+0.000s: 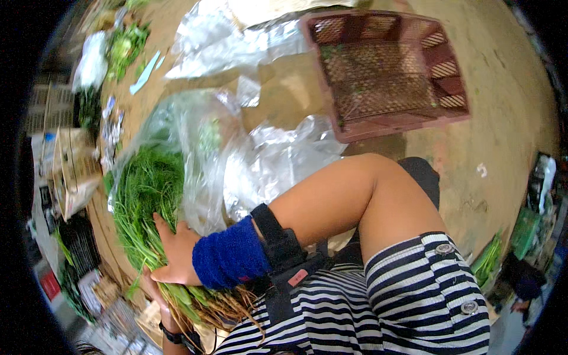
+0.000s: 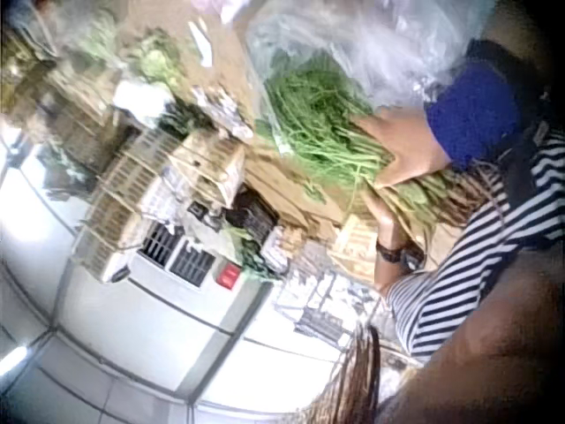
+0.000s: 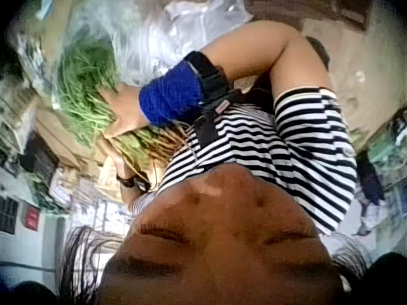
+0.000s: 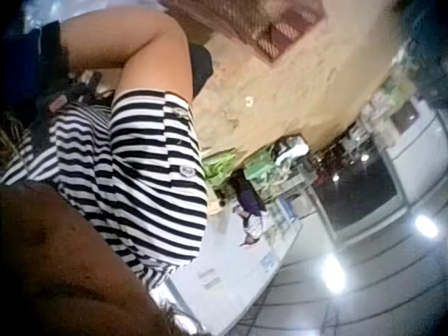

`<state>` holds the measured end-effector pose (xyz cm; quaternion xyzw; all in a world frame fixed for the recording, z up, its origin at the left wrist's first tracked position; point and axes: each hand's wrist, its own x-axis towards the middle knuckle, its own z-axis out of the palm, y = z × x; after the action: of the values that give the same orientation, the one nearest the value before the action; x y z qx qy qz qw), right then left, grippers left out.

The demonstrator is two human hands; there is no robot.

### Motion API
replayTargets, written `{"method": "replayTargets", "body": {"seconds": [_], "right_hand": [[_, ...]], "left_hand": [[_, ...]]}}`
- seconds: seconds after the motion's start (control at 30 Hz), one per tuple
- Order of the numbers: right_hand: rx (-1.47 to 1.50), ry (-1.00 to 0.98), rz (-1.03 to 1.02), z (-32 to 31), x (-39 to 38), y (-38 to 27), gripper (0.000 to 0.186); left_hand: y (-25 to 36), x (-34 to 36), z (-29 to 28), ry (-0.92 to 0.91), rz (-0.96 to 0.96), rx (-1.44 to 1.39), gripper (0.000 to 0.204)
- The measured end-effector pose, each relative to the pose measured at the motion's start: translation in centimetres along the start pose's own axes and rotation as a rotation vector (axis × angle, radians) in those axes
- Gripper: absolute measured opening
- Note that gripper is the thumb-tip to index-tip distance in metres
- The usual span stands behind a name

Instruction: The person takes bundles of dill from a large plastic bag, places them onto a scale inside a brown plastic crate, and then puts them into individual plastic bags which are tied closed.

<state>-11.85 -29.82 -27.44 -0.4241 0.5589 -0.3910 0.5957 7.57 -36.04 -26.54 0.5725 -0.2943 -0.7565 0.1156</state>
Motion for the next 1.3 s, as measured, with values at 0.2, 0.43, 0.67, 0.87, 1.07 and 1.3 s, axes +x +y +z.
{"method": "replayTargets", "body": {"seconds": [0.2,0.43,0.67,0.87,1.07,1.3], "right_hand": [[-0.159,0.087,0.208,-10.6,-6.0,0.6,0.098],[-0.522,0.166,-0.046,-27.5,-17.2,5.0,0.086],[-0.849,0.036,-0.026,-42.7,-25.0,11.5,0.090],[-1.012,0.055,0.341,-47.0,-23.3,23.3,0.101],[-0.820,0.264,0.395,-44.1,-24.8,24.6,0.079],[-0.706,0.597,0.140,-37.5,-30.9,15.7,0.049]], "left_hand": [[-2.3,1.4,14.1,-0.343,-0.120,0.067,0.078],[-11.0,7.4,31.0,-0.778,0.023,0.085,0.072],[-22.7,15.1,45.4,-0.865,0.286,0.545,0.055],[-22.4,16.7,48.9,-0.998,-0.376,0.663,0.047],[-10.8,12.9,36.3,-1.014,0.074,0.755,0.030],[-0.7,10.8,21.2,0.346,1.190,1.350,0.060]]}}
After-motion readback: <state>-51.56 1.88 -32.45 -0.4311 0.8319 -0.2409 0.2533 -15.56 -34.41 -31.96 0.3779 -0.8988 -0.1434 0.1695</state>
